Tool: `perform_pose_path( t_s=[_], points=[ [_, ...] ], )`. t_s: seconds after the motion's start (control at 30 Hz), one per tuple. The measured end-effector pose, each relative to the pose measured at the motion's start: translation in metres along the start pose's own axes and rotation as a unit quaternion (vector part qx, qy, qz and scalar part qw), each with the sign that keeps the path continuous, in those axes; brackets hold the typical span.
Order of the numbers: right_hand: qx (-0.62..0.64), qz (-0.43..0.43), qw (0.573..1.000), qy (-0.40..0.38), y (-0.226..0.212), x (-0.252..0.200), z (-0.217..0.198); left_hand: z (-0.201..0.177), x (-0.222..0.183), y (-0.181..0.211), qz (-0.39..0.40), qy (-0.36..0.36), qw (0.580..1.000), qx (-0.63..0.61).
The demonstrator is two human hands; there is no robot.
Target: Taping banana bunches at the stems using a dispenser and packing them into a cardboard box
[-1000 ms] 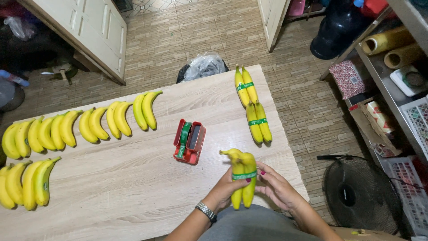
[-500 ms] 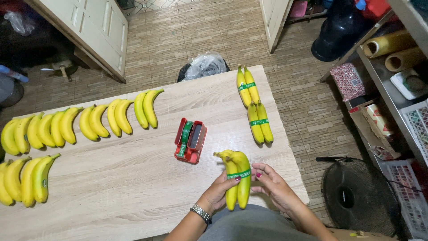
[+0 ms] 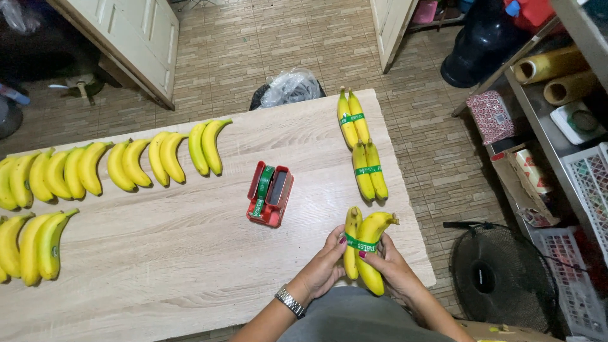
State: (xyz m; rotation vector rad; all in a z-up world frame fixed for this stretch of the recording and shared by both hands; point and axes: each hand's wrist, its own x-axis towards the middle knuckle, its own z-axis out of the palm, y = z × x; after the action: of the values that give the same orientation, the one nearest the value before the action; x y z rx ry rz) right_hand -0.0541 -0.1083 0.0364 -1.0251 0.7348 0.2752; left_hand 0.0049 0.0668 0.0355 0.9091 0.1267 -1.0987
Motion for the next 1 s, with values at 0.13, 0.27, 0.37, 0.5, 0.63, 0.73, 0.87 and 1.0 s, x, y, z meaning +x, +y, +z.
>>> perform_pose_path(
  t_s=[0.13,0.27,0.37,0.5,0.63,0.73,0.87,1.0],
  points=[
    [0.028,0.005,1.0,-0.002,0.014,0.013,-0.017,0.007,-0.007,0.009,-0.004,-0.003,1.0,0.016],
    [0.059,0.002,0.998,-0.027,0.017,0.017,-0.025,0.004,-0.006,0.007,-0.004,0.002,1.0,0.015],
    [0.051,0.02,0.998,-0.018,0.008,0.01,-0.018,0.004,-0.007,0.009,-0.001,-0.001,1.0,0.014],
    [0.055,0.025,0.998,-0.026,0.02,0.021,-0.028,0.0,-0.007,0.007,0.001,0.006,1.0,0.004],
    [0.073,0.012,0.997,-0.009,0.019,0.013,-0.016,0.005,-0.009,0.011,-0.001,0.017,1.0,0.011],
    [0.058,-0.013,0.998,-0.009,0.021,0.012,-0.012,-0.001,-0.006,0.006,-0.009,0.018,1.0,-0.013],
    [-0.09,-0.071,0.992,-0.05,0.026,0.013,-0.018,-0.01,0.001,-0.002,0.011,0.027,0.999,-0.045],
    [-0.21,-0.135,0.962,-0.11,0.032,0.018,-0.027,-0.011,0.002,-0.005,0.009,0.032,0.993,-0.112]
  ],
)
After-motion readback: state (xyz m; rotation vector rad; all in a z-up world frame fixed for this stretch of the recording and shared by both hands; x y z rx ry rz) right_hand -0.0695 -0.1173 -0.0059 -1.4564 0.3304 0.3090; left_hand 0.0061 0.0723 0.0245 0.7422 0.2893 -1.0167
